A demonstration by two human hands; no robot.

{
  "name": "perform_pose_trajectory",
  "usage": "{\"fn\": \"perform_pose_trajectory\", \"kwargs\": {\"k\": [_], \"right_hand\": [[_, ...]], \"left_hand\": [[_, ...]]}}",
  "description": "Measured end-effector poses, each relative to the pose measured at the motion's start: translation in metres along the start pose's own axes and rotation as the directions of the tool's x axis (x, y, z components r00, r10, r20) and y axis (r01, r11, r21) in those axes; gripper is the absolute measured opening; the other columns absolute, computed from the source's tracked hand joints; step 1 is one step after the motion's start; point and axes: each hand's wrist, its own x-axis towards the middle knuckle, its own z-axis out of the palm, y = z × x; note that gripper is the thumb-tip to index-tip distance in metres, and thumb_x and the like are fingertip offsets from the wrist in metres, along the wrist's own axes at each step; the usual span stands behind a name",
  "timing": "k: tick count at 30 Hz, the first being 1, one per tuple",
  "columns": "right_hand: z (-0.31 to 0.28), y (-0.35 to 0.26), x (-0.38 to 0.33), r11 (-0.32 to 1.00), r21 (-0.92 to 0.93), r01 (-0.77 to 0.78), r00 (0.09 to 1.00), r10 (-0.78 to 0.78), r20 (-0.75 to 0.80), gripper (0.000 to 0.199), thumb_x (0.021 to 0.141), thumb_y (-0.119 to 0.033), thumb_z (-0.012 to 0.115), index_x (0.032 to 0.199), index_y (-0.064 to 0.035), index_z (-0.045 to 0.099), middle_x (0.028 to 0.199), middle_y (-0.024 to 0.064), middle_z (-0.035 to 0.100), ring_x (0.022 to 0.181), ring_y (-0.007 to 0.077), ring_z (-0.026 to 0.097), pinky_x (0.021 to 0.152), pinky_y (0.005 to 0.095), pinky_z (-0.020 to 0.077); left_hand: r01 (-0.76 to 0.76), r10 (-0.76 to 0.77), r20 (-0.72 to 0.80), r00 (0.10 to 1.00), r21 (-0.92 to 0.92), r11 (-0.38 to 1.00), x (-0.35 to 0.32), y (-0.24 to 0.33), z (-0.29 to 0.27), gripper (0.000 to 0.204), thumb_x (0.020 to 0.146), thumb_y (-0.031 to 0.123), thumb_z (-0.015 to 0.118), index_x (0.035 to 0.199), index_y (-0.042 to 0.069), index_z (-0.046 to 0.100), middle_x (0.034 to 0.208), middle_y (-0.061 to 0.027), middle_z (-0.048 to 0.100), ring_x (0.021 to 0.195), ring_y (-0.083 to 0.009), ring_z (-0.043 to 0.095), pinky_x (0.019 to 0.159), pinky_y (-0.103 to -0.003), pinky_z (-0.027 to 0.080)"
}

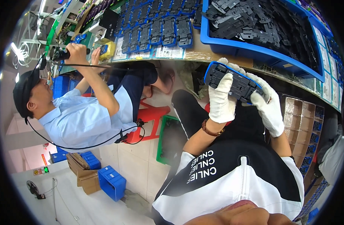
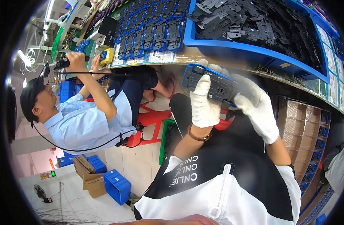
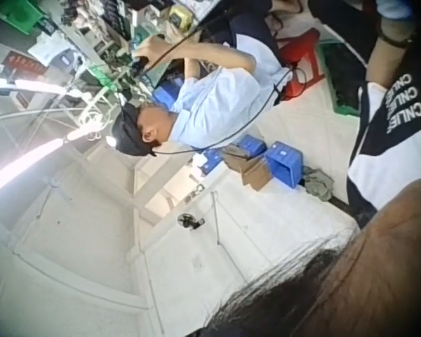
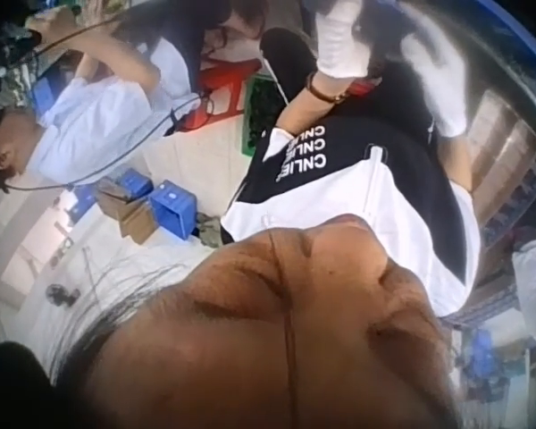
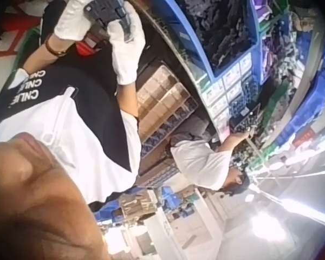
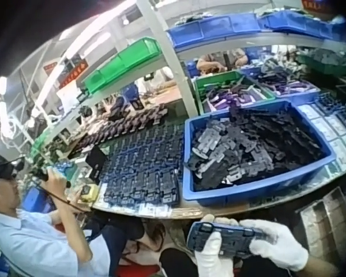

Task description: The person assembles toy cars by fitting plastic base components onto car bodies by hand. The person then reaches into a fabric sack and handles items inside.

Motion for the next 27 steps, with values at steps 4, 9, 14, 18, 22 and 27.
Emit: {"fn": "perform_pose_trajectory", "kwargs": {"k": [4,9,14,18,22,27], "right_hand": [[-0.005,0.016,0.004,0.989,0.139,0.041,0.998,-0.035,-0.049,0.048,0.084,-0.019,0.066,0.125,0.0027,0.054,0.118,0.0083,0.060,0.100,0.0117,0.055,0.090,0.0253,0.0409],[0.000,0.034,0.004,0.984,0.147,0.104,0.993,-0.096,-0.062,0.048,0.084,-0.020,0.067,0.124,0.0030,0.054,0.117,0.0069,0.060,0.102,0.0116,0.055,0.089,0.0245,0.0406],[0.018,0.031,-0.001,0.988,0.052,0.144,0.985,-0.138,-0.106,0.050,0.083,-0.016,0.069,0.126,0.0016,0.051,0.122,0.0078,0.055,0.108,0.0151,0.052,0.095,0.0292,0.0408],[0.021,0.045,0.006,0.981,0.010,0.196,0.968,-0.192,-0.162,0.045,0.082,-0.008,0.066,0.124,0.0005,0.052,0.120,0.0077,0.056,0.110,0.0163,0.052,0.097,0.0304,0.0400],[0.029,0.052,0.009,0.974,-0.084,0.208,0.970,-0.217,-0.112,0.043,0.083,-0.010,0.065,0.124,-0.0008,0.052,0.121,0.0082,0.055,0.112,0.0170,0.051,0.100,0.0313,0.0379],[0.040,0.051,0.015,0.982,-0.066,0.176,0.983,-0.179,-0.039,0.046,0.083,-0.014,0.066,0.125,-0.0002,0.051,0.123,0.0081,0.053,0.114,0.0171,0.050,0.101,0.0317,0.0367]], "left_hand": [[-0.013,0.013,-0.011,1.000,-0.016,1.000,-0.002,0.000,0.000,0.045,0.084,0.003,0.063,0.125,0.009,0.047,0.108,-0.0053,0.059,0.102,-0.0209,0.057,0.093,-0.037,0.048],[-0.040,0.047,-0.045,0.998,0.136,0.990,-0.005,0.003,-0.002,0.039,0.083,0.008,0.065,0.120,0.008,0.052,0.110,-0.0068,0.060,0.099,-0.0200,0.060,0.091,-0.037,0.050],[-0.022,0.041,-0.078,0.996,0.233,0.972,0.000,-0.007,-0.018,0.037,0.089,0.008,0.061,0.122,0.009,0.045,0.110,-0.0063,0.057,0.099,-0.0179,0.058,0.087,-0.034,0.050],[0.033,0.006,-0.162,0.987,0.238,0.971,-0.013,-0.023,-0.032,0.041,0.095,0.017,0.054,0.133,0.011,0.039,0.119,-0.0069,0.057,0.104,-0.0166,0.057,0.088,-0.032,0.049],[-0.022,0.077,-0.170,0.982,0.307,0.952,-0.012,-0.008,-0.032,0.038,0.095,0.013,0.054,0.131,0.012,0.041,0.116,-0.0080,0.058,0.101,-0.0168,0.058,0.085,-0.031,0.051],[-0.066,0.138,-0.200,0.970,0.328,0.942,-0.008,0.010,-0.033,0.035,0.093,0.016,0.057,0.126,0.011,0.044,0.111,-0.0071,0.058,0.100,-0.0171,0.058,0.088,-0.033,0.050]]}}
